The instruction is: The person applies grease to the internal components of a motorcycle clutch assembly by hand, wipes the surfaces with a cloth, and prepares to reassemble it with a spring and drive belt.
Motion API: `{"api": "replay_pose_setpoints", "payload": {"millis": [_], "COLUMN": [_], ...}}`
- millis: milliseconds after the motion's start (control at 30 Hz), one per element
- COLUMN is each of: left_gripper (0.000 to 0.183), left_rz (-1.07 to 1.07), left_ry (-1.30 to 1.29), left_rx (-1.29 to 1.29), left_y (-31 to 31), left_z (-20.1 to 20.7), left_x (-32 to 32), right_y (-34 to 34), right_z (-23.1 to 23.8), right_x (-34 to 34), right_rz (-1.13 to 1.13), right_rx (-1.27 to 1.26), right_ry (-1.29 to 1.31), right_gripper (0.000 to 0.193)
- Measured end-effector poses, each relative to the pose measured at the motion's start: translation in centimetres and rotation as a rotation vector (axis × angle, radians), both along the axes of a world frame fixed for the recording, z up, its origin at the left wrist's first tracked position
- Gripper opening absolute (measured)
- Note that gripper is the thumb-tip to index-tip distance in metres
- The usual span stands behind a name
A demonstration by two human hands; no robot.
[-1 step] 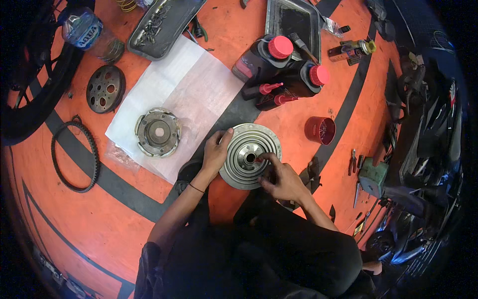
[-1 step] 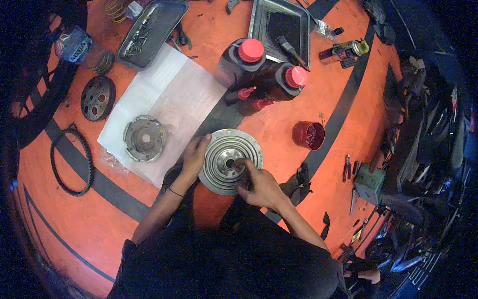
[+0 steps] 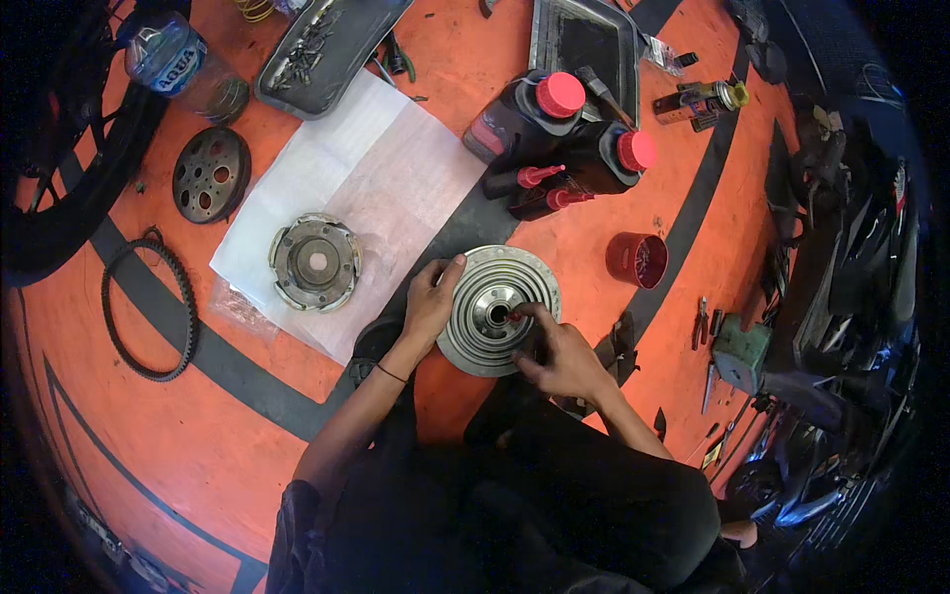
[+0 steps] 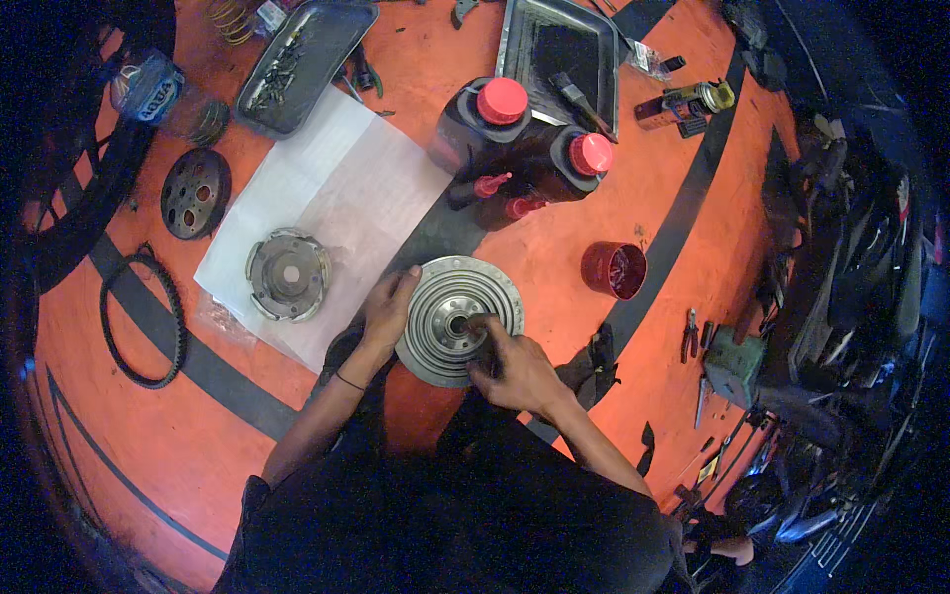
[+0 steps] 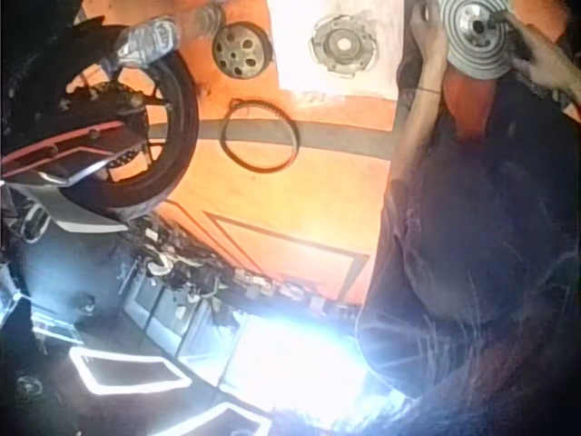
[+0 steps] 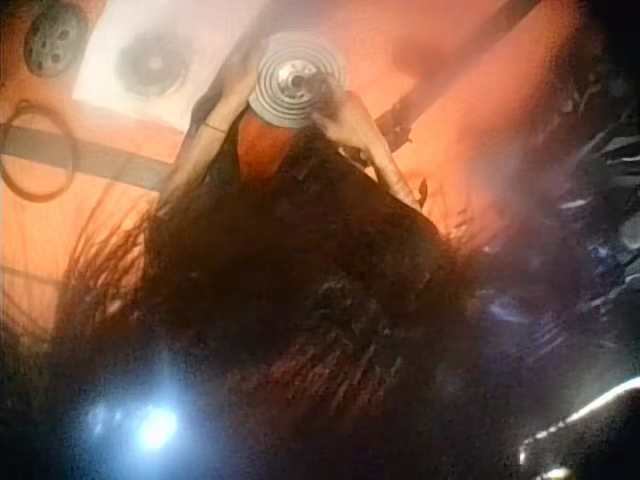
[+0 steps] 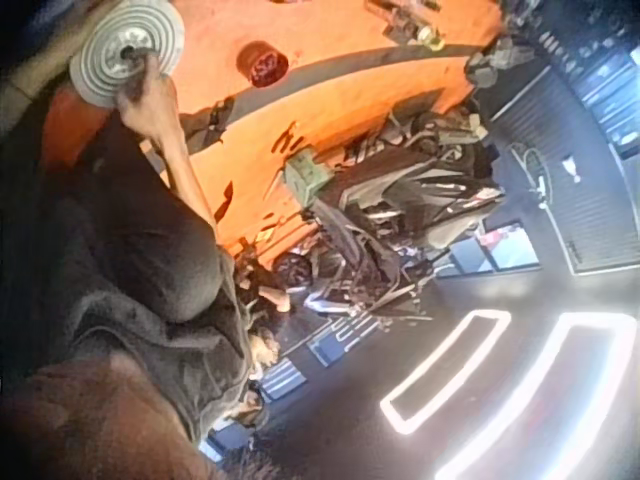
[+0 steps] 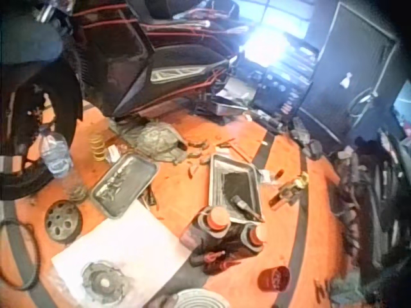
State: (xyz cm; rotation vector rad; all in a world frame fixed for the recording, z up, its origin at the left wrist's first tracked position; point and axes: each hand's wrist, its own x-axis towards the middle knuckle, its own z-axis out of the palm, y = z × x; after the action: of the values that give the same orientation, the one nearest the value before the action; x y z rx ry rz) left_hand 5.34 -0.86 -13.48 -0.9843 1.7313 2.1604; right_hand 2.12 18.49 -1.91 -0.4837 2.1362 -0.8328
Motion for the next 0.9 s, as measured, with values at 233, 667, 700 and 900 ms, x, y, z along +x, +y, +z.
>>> {"api": "replay_pose_setpoints", "payload": {"millis": [233, 667, 700, 900], "left_gripper": [0.047, 0.047, 0.047, 0.047], "left_rz": [-0.029, -0.022, -0.024, -0.018], "left_ry": [0.000, -0.026, -0.029, -0.015], "left_rx": [-0.023, 0.011, 0.025, 0.045], "left_y": [-0.2, -0.1, -0.2, -0.2], "left_z": [-0.9, -0.2, -0.5, -0.4], "left_x": [0.3, 0.0, 0.1, 0.1], "right_y": [-0.3, -1.5, -1.7, -1.7], "right_z": [-2.6, -2.1, -1.8, -0.6], "right_x": [0.5, 0.3, 0.3, 0.4], "right_rz": [0.125, 0.360, 0.395, 0.496], "right_rx": [0.168, 0.374, 0.392, 0.418], "right_ry": [0.110, 0.157, 0.159, 0.256], "right_gripper": [0.055, 0.064, 0.064, 0.062]}}
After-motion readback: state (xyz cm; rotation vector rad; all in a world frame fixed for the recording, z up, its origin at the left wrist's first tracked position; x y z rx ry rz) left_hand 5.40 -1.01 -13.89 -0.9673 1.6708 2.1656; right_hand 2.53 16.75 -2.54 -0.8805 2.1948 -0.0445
